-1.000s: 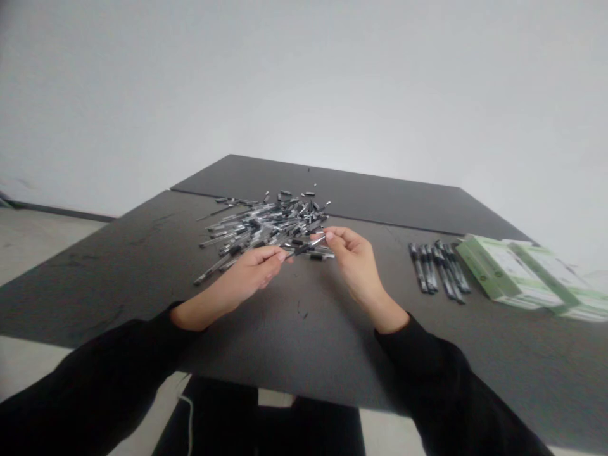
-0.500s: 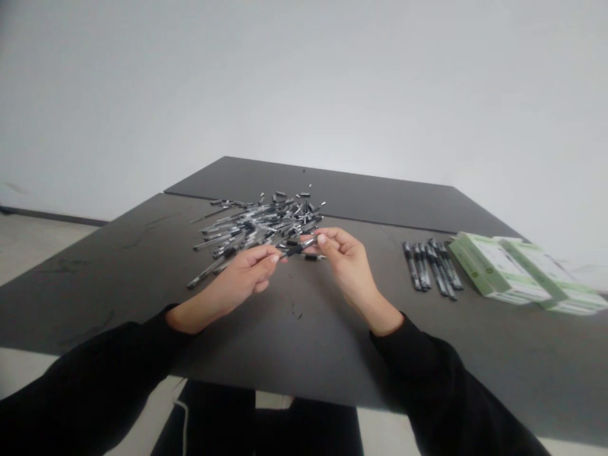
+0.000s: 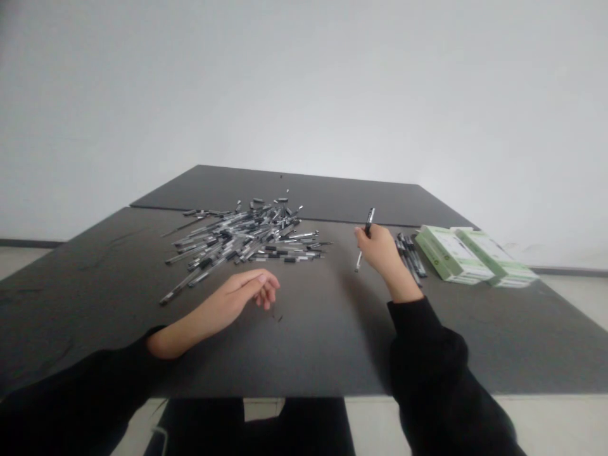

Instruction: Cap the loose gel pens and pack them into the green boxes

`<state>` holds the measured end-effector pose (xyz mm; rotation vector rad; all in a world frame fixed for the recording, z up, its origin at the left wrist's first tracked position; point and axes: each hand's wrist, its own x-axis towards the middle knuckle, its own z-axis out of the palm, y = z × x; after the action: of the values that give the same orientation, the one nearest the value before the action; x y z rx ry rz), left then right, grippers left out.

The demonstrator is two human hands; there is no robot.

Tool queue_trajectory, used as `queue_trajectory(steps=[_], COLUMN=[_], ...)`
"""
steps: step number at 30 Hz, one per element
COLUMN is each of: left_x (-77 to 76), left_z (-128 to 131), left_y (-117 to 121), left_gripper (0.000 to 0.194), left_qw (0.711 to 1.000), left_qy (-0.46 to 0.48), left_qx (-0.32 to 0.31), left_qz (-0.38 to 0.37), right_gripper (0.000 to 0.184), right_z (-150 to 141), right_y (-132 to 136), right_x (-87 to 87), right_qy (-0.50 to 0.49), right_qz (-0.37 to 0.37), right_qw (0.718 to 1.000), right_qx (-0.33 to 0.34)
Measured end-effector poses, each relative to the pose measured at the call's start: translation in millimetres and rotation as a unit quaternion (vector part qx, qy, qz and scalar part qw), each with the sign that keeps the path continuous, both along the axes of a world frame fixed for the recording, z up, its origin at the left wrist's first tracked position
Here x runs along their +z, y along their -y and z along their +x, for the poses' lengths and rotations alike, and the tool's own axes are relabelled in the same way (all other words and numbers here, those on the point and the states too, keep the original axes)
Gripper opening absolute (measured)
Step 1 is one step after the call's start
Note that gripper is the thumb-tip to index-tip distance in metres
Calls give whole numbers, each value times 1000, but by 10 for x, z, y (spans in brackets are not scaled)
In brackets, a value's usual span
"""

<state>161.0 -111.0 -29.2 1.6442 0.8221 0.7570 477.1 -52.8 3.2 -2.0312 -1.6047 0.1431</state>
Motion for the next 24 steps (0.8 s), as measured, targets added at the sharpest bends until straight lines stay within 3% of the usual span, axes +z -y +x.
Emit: queue_trajectory(steps=[1, 4, 10, 15, 17, 19, 22, 24], left_x=[10, 42, 144, 175, 142, 84, -20, -76], left_z=[-14, -34, -72, -117, -140, -160, -165, -146], left_y=[1, 7, 13, 6, -17, -64, -172, -256], left_gripper=[34, 32, 29, 28, 28, 26, 24, 25], left_qw=[1000, 1000, 999, 995, 990, 973, 911, 868], left_qy=[-5, -22, -41, -83, -113, -158, -245, -299], left_qx=[-9, -13, 9, 37, 62, 98, 141, 153], left_qz=[-11, -8, 19, 35, 64, 139, 301, 366], right_gripper=[26, 19, 26, 32, 33, 30, 23, 21], right_z=[152, 389, 363, 330, 223, 26, -354, -562], right_y=[-49, -105, -60, 36, 68, 80, 73, 60], right_x=[-16, -109, -292, -269, -242, -231, -255, -290], right_qy=[77, 156, 194, 209, 209, 187, 143, 133], right_qz=[-50, -119, -154, -140, -65, 23, 79, 76], right_qw=[995, 979, 965, 962, 974, 982, 970, 960], right_qx=[-26, -55, -88, -104, -63, 28, 180, 233])
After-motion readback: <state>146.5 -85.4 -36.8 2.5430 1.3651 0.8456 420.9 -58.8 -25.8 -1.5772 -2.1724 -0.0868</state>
